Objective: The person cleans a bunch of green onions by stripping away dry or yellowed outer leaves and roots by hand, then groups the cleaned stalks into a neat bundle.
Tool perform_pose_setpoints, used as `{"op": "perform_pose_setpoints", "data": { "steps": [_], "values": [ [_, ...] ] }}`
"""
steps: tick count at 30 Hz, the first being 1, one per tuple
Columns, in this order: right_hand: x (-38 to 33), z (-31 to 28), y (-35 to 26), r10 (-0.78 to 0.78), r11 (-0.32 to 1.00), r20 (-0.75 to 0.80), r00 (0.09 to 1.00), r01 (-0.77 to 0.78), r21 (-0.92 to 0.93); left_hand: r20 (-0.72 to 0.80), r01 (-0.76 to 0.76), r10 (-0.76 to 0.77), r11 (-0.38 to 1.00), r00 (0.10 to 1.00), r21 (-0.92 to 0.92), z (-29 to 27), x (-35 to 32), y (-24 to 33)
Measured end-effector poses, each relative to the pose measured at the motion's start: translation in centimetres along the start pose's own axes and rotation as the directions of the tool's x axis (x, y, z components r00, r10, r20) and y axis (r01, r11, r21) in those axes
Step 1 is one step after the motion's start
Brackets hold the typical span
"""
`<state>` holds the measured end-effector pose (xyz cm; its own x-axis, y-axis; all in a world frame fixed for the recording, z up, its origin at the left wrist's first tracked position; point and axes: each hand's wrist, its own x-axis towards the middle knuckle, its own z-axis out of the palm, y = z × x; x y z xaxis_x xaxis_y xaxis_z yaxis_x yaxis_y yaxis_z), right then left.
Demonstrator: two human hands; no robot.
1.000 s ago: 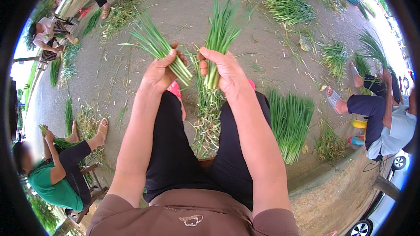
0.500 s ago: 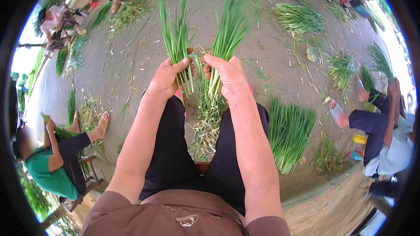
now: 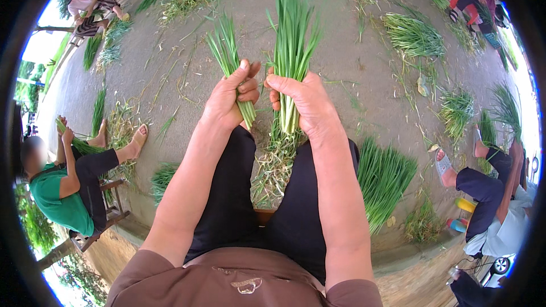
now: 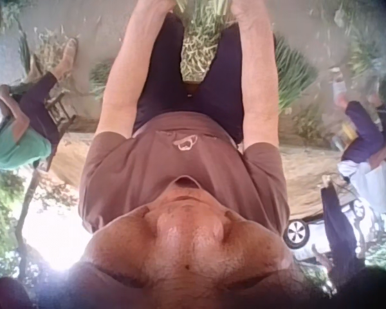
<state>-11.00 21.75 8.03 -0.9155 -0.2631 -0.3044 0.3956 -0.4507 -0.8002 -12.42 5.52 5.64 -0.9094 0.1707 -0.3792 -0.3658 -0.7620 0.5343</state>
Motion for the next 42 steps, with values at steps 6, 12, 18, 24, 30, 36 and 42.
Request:
{"op": "perform_pose_setpoints", "data": {
  "steps": [6,12,18,24,30,36,42],
  "values": [
    [-0.6,0.0,0.5,-0.054,0.984,0.019,0.998,0.057,-0.172,0.124,-0.041,0.014,0.976,0.992,0.216,0.2,-0.8,-0.2],
    [-1.2,-0.1,1.0,-0.050,0.964,-0.021,0.999,0.042,-0.261,0.087,-0.081,0.048,0.902,0.995,0.425,-0.8,-1.0,-0.6],
    [-0.8,-0.3,1.4,-0.040,0.967,-0.017,0.999,0.034,-0.251,0.076,-0.086,0.058,0.892,0.995,0.445,-0.6,-1.3,-0.7],
    [-0.6,-0.4,1.5,-0.050,0.959,0.000,0.999,0.048,-0.280,0.084,-0.148,0.122,0.793,0.989,0.592,-0.4,-1.4,-0.9],
    [-0.6,0.1,1.7,-0.099,0.948,-0.050,0.994,0.079,-0.309,0.090,-0.224,0.211,0.796,0.973,0.563,0.1,-1.7,-0.9],
    [-0.3,0.1,2.1,-0.133,0.942,-0.126,0.983,0.087,-0.323,0.099,-0.171,0.144,0.909,0.985,0.380,0.0,-1.0,-1.6],
    [0.1,0.8,2.1,-0.067,0.983,-0.119,0.991,0.046,-0.176,0.158,0.093,-0.095,0.995,0.983,0.020,-0.8,-0.8,-1.4]
  ]
}}
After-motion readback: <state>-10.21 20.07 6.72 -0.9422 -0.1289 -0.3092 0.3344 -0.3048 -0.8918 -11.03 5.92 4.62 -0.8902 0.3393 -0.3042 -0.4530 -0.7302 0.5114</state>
